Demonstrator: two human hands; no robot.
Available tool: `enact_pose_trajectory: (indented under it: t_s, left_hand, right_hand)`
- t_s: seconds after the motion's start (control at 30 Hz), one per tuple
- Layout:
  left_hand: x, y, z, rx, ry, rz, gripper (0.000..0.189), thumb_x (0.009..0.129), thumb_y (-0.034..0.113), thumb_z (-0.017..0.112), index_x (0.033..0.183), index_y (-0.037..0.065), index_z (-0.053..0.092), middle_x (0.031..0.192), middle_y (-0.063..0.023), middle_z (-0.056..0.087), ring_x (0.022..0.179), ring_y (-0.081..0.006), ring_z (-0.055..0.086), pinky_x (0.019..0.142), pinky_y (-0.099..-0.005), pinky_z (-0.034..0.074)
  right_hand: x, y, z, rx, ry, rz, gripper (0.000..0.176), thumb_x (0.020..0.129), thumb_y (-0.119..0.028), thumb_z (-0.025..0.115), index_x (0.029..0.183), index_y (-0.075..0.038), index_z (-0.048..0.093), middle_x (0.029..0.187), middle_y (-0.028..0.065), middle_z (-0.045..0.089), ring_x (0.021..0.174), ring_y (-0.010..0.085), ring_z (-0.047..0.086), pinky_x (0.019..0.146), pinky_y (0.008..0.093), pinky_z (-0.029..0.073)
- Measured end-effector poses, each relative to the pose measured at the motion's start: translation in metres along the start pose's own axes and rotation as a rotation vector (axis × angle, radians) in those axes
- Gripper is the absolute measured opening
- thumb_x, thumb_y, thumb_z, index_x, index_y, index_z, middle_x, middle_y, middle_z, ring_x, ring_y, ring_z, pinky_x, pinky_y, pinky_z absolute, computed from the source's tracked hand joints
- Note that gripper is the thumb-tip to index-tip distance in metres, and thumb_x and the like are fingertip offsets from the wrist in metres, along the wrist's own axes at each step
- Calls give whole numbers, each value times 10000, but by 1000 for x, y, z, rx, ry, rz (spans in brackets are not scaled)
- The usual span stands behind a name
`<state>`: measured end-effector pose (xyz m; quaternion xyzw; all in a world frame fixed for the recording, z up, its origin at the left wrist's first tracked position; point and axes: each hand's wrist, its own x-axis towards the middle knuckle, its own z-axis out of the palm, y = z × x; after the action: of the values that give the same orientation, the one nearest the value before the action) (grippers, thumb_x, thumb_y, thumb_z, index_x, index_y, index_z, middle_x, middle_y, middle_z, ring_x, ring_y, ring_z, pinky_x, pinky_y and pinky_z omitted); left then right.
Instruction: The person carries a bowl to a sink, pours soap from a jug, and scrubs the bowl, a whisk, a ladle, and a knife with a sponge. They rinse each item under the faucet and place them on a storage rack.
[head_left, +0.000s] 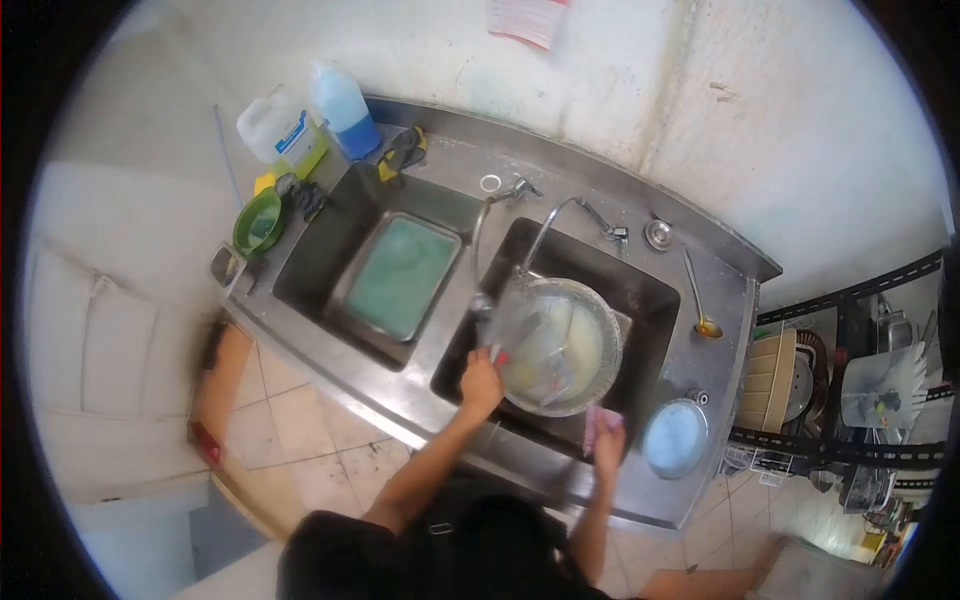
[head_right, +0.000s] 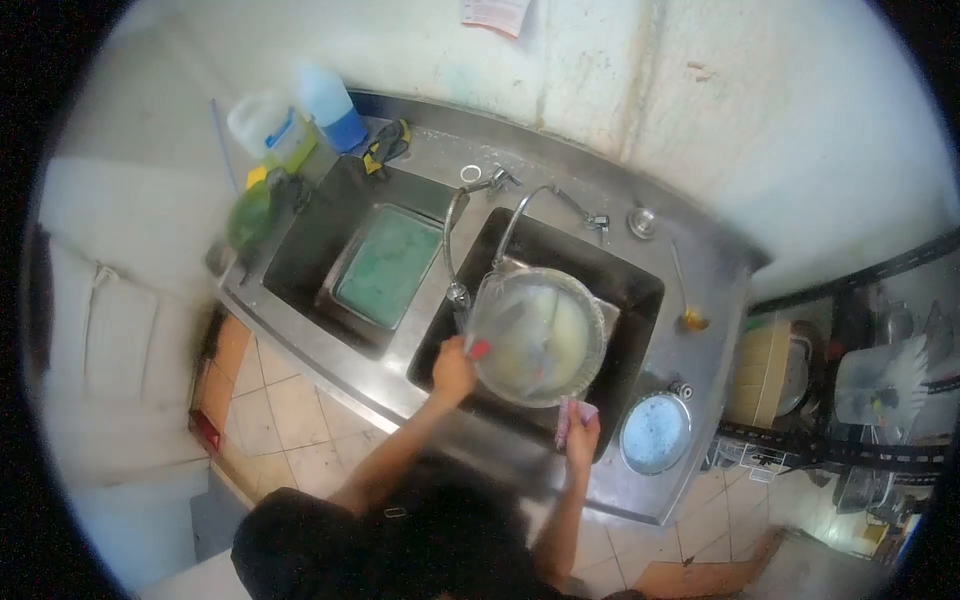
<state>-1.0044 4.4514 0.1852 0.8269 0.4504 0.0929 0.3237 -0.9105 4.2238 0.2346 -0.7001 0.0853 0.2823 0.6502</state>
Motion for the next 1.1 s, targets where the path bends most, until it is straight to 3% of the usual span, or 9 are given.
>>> enact_pose_trajectory:
  t_s: [0.33,0.4,0.43,0.63,0.83,0.9,0.97,1.03,1.1]
  left_hand:
    - [82,14,44,95,47,-77,290,792,170,557,1019,-7,526,1080,-220,547,912,-401,592,748,-466,494]
    - [121,0,85,-303,103,-117,273,783,176,558,979,-14,560,991,-214,603,812,-362,630,704,-447,504]
    - [139,2,89,-517,-91,-305,261,789,150,525,991,-8,575,899,-194,630,648,-314,622,627,-434,506]
    - [186,-10,106,-1320,-534,-563,370,869,406,566,830,38,565,691,-71,578,522,-185,542,495,-338,504]
    - [207,-36,144,-1360,-617,-483,316,857,326,612,883,11,598,721,-68,577,622,-223,593,569,-326,537]
    - [173,18,89,-238,-465,-256,309,830,233,617,934,-57,590,744,-116,602,715,-276,621,670,-360,536]
    - [175,-24,110,437,-258,335,443,791,134,600,1121,-139,484,825,-214,626,786,-327,637,752,-396,514]
    - [129,-14,97,412,43,328,620,763,96,594,1258,-164,327,889,-283,614,844,-382,625,778,-421,495]
    - [76,41,47,338,-130,319,621,776,88,572,1272,-164,294,906,-291,609,864,-393,617,789,-424,489]
  right_hand:
    - [0,18,-23,50,-43,39,208,890,-258,592,908,-52,580,621,-10,545,454,72,460,367,221,321]
    - [3,27,-20,-7,87,-49,204,886,-250,599,906,-48,591,636,-12,554,489,67,482,398,222,343]
    - [4,35,-25,17,48,-8,202,885,-247,601,901,-46,593,645,-11,560,498,68,487,411,224,352]
    - [-14,32,-35,79,76,66,198,894,-232,585,836,-44,606,653,-10,557,512,78,478,446,237,373]
    - [-33,22,-38,173,72,1,175,894,-230,582,871,-62,621,659,-23,556,524,58,475,447,217,367]
    - [-34,27,-41,124,81,10,179,895,-233,583,901,-60,628,649,-24,551,513,50,468,431,211,354]
    - [-39,21,-38,157,121,23,178,897,-227,578,904,-55,628,635,-19,545,496,54,461,418,217,350]
    - [-36,27,-40,186,146,29,178,900,-220,573,907,-50,627,621,-13,539,478,57,453,406,223,346]
    - [-28,46,-46,186,93,-8,201,902,-231,573,922,-39,628,603,-6,530,454,73,450,384,234,348]
